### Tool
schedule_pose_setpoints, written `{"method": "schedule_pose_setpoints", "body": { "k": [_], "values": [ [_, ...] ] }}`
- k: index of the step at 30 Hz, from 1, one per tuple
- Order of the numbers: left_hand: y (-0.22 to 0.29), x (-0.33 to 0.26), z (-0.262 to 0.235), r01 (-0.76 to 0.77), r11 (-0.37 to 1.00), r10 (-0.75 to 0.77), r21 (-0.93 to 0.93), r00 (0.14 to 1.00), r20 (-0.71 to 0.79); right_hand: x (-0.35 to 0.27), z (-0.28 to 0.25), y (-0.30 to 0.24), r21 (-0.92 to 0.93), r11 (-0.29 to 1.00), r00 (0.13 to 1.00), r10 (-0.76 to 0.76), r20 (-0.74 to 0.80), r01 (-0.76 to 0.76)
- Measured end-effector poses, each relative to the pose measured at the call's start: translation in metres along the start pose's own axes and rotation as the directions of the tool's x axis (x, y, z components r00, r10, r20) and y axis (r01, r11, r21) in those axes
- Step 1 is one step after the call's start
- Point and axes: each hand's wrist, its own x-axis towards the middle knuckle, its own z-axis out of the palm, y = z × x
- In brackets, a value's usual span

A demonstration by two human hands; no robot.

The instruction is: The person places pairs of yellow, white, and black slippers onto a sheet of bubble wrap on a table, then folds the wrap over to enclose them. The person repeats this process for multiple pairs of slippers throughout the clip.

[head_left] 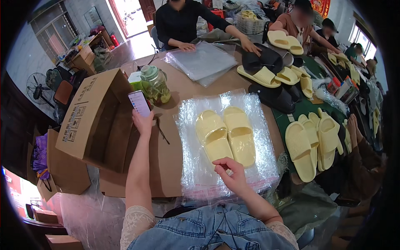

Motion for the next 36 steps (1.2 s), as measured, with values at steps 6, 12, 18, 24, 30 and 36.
{"method": "schedule_pose_setpoints", "body": {
  "k": [6,12,18,24,30,36],
  "values": [
    [-0.002,-0.006,0.002,-0.115,0.992,0.116,-0.044,0.993,0.013,0.0,0.0,0.006,0.018,1.0,1.0,0.024,-0.004,-0.024],
    [0.003,-0.002,0.008,-0.11,0.991,0.114,-0.082,0.992,0.049,-0.002,0.001,0.012,0.02,0.999,0.999,0.038,-0.005,-0.038],
    [0.011,-0.001,0.019,-0.072,0.995,0.072,-0.07,0.997,0.001,-0.004,-0.001,0.015,0.043,0.997,0.998,0.064,-0.006,-0.064],
    [0.01,0.002,0.027,-0.064,0.994,0.063,-0.083,0.998,-0.02,-0.004,-0.001,0.014,0.021,0.995,0.996,0.093,0.002,-0.093],
    [0.006,0.005,0.027,-0.077,0.995,0.078,-0.06,0.997,0.004,-0.004,0.002,0.013,0.009,0.997,0.996,0.082,0.026,-0.083],
    [0.028,-0.001,0.004,-0.115,0.993,0.115,0.002,0.993,0.012,-0.003,-0.008,0.003,-0.14,0.99,0.999,-0.034,-0.03,0.03]
  ]
}}
